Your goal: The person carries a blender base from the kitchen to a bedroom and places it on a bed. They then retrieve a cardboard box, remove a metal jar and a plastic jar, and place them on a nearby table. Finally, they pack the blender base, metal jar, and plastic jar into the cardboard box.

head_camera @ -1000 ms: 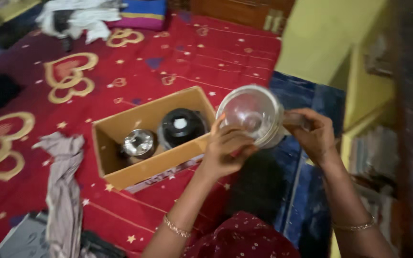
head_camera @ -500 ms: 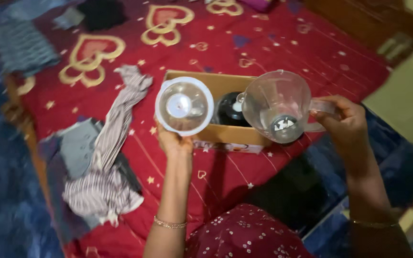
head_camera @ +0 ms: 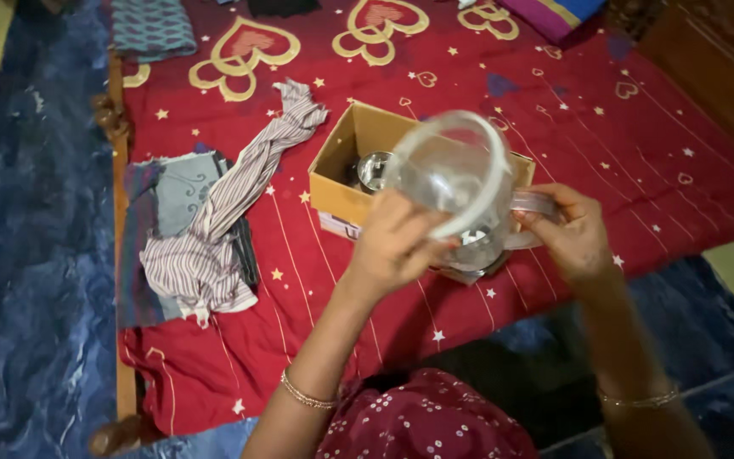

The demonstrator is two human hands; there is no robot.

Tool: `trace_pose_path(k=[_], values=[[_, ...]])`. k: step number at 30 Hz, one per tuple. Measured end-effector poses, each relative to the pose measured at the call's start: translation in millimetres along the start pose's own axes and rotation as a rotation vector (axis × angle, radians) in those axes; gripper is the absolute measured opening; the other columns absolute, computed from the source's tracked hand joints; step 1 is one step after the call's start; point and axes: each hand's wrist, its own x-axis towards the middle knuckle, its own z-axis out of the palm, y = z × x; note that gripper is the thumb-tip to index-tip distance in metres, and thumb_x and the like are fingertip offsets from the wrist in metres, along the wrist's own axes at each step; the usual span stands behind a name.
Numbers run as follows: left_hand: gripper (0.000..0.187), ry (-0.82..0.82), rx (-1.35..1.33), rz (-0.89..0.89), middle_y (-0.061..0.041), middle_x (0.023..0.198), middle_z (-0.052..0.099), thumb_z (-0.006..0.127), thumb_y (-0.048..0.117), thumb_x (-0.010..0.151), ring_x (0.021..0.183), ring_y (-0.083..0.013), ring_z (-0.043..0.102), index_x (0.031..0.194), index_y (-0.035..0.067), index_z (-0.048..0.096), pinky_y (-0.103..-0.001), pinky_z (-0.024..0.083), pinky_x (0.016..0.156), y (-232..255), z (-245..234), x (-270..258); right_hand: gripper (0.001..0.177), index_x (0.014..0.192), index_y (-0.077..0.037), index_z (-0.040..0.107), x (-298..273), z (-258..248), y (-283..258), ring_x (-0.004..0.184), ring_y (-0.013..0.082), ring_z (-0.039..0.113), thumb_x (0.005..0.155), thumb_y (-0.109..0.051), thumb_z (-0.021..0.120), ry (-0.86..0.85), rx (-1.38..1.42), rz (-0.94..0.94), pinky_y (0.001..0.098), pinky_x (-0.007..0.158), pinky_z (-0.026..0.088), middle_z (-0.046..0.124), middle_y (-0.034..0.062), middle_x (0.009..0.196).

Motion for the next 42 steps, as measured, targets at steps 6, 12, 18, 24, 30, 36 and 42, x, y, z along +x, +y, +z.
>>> trace_pose_path(k=[6,12,18,24,30,36,42], values=[[0.034,-0.226,0.131,-0.047,-0.006,0.096,0.057,0.077,0.026,0.093,0.093,-0.0251,0.055,0.123,0.009,0.072,-0.04,0.045,0.09,25,12,1,0.031,0.122,0.005,0.065,-8,-8,22,0.101,0.0153,0.067,0.091,0.006,0.069,-0.003,0.159,0.028,0.028,0.09,0.056,0.07,0.0103,0.11],[0.038,-0.13,0.119,-0.083,-0.009,0.117,0.064,0.068,0.034,0.095,0.117,-0.029,0.058,0.125,0.012,0.07,-0.054,0.034,0.115,19,21,-1,0.029,0.12,0.003,0.065,1,-2,31,0.105,0.0161,0.068,0.092,0.009,0.067,0.025,0.303,0.035,0.0296,0.096,0.057,0.071,0.0101,0.113],[0.026,-0.217,0.181,-0.103,-0.005,0.094,0.06,0.071,0.036,0.098,0.101,-0.0242,0.061,0.11,0.013,0.073,-0.057,0.033,0.123,-10,28,-1,0.029,0.123,0.003,0.066,24,7,15,0.105,0.0159,0.069,0.094,0.01,0.066,-0.025,0.35,-0.021,0.0298,0.097,0.057,0.071,0.0106,0.113],[0.026,-0.348,0.172,-0.144,-0.006,0.09,0.06,0.07,0.035,0.099,0.096,-0.0239,0.062,0.108,0.01,0.072,-0.055,0.033,0.126,-46,13,18,0.026,0.12,0.003,0.066,59,18,10,0.103,0.0158,0.07,0.095,0.008,0.067,-0.021,0.316,-0.01,0.0301,0.095,0.058,0.071,0.0106,0.112],[0.072,-0.033,0.033,-0.537,-0.019,0.165,0.033,0.049,0.06,0.1,0.155,-0.0367,0.033,0.153,0.012,0.041,-0.058,0.022,0.125,-123,12,49,0.021,0.118,0.001,0.066,110,30,12,0.102,0.0169,0.07,0.098,0.009,0.064,0.069,0.276,-0.068,0.0316,0.095,0.059,0.071,0.0111,0.112],[0.101,-0.075,-0.6,-0.974,-0.018,0.171,0.015,0.046,0.07,0.092,0.158,-0.0361,0.016,0.165,0.012,0.007,-0.058,0.027,0.121,-207,9,63,0.023,0.125,0.003,0.063,161,50,51,0.108,0.0181,0.069,0.103,0.008,0.064,0.06,0.393,-0.133,0.0324,0.102,0.058,0.07,0.013,0.117],[0.106,-0.164,-0.579,-1.04,-0.02,0.169,0.026,0.046,0.074,0.09,0.157,-0.0386,0.024,0.165,0.009,0.009,-0.05,0.026,0.122,-259,17,56,0.041,0.133,-0.003,0.055,182,70,89,0.111,0.0196,0.065,0.096,-0.002,0.071,0.06,0.098,0.163,0.0341,0.097,0.056,0.064,0.0105,0.124]])
